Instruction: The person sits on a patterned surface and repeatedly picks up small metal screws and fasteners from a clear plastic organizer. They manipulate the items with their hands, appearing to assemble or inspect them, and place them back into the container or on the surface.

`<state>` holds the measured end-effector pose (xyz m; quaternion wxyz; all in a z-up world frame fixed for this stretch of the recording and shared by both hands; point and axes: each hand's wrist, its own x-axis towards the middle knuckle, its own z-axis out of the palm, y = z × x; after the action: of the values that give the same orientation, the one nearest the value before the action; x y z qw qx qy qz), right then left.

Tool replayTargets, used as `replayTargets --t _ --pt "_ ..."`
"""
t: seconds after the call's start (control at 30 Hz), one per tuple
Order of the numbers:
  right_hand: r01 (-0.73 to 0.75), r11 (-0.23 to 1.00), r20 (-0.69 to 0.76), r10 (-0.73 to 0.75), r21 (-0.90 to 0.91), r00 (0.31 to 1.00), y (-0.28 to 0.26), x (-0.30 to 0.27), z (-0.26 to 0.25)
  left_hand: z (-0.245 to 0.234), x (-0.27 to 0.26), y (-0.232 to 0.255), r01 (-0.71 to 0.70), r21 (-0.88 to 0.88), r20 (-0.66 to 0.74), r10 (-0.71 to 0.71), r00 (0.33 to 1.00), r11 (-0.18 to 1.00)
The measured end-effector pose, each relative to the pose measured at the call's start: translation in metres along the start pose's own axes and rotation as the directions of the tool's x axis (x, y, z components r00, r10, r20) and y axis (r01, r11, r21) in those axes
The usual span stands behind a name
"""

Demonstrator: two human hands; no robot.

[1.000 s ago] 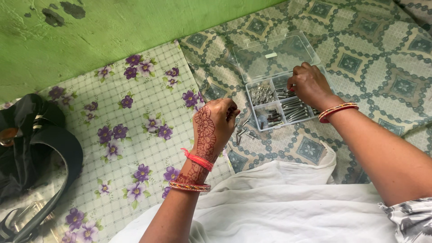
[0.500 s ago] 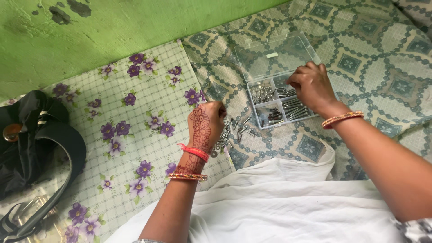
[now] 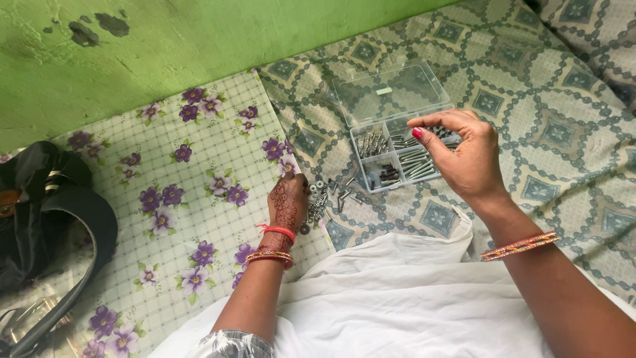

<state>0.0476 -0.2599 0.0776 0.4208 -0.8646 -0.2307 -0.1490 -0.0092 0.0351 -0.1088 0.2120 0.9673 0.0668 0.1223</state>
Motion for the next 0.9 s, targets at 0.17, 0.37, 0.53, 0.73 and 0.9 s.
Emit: replayTargets --t 0.17,0.37,0.53,0.73,0.9 --pt "-0.019 0.998 0.032 0.016 0.068 0.999 0.004 0.001 0.0 0.001 0.003 -0.001 0.041 0.054 0.073 -0.045 0.996 0.998" --pt "-0.03 0.998 0.104 0.024 0.058 0.994 0.019 0.006 0.008 -0.022 0.02 0.018 0.169 -0.074 0.044 -0.166 0.985 0.983" --pt "-0.091 0.984 0.209 0.058 0.151 0.976 0.015 0.005 0.029 -0.051 0.04 0.049 0.36 -0.759 0.27 -0.241 0.932 0.542" --pt "-0.093 0.926 0.34 -0.039 0.365 0.94 -0.019 -0.009 0.045 -0.067 0.02 0.101 0.293 -0.956 0.293 -0.119 0.949 -0.025" --pt "-0.079 0.952 0.249 0.003 0.295 0.968 -0.021 -0.007 0.046 -0.07 0.018 0.114 0.259 -0.966 0.259 -0.073 0.963 -0.01"
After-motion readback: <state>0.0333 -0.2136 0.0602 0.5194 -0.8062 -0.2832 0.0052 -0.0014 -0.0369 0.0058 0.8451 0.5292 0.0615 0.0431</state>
